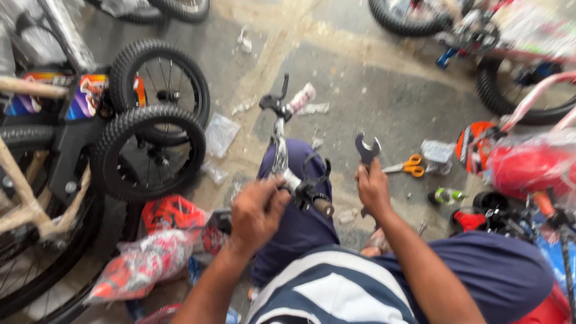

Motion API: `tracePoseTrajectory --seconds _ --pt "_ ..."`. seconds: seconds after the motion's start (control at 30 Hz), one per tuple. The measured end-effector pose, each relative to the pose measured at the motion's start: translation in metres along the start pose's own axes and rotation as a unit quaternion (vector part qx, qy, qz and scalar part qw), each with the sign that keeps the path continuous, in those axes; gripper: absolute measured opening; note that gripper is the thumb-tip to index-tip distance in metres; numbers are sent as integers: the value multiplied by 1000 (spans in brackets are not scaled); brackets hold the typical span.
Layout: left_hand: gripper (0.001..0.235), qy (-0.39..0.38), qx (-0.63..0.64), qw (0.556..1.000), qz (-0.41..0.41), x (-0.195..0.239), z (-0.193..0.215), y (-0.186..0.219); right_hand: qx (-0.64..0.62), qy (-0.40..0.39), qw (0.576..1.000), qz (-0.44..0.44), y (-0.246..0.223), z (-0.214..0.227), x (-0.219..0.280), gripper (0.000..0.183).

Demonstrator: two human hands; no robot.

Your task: The person assembles a bicycle by first attaching a handlebar stem to the handlebars using a wrench and a screwdriver. They then pick up a red bicycle frame and use a pipe wrench and a large open-ended wrench to tighten the headset nut at the top of the frame's head tube.

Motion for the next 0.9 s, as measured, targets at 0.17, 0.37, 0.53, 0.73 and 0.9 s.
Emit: tracePoseTrajectory --seconds 0.17,0.37,0.53,0.73,0.9 --pt "53 -18 28 993 114 -18 -4 -44 -27 -89 982 -164 109 -60 -13 35" --pt "56 -81 70 980 167 -19 -22 -51 75 -183 956 -218 148 -79 7 62" --pt "64 -92 22 985 147 -27 -32 -53 230 -203 947 -96 138 -70 -9 65" --pt "63 -187 68 969 144 -43 -33 -32 31 -146 989 2 85 -46 -24 48" --pt "51 -186 -48 979 -69 -61 -25 40 -264 -100 959 20 -16 13 -29 26"
Point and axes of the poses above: each hand's wrist, its own x-axis away from the middle knuckle, its own z-axis out of the back of the hand, y = z × x, the point moved 7 cm from there along -x, towards the middle knuckle
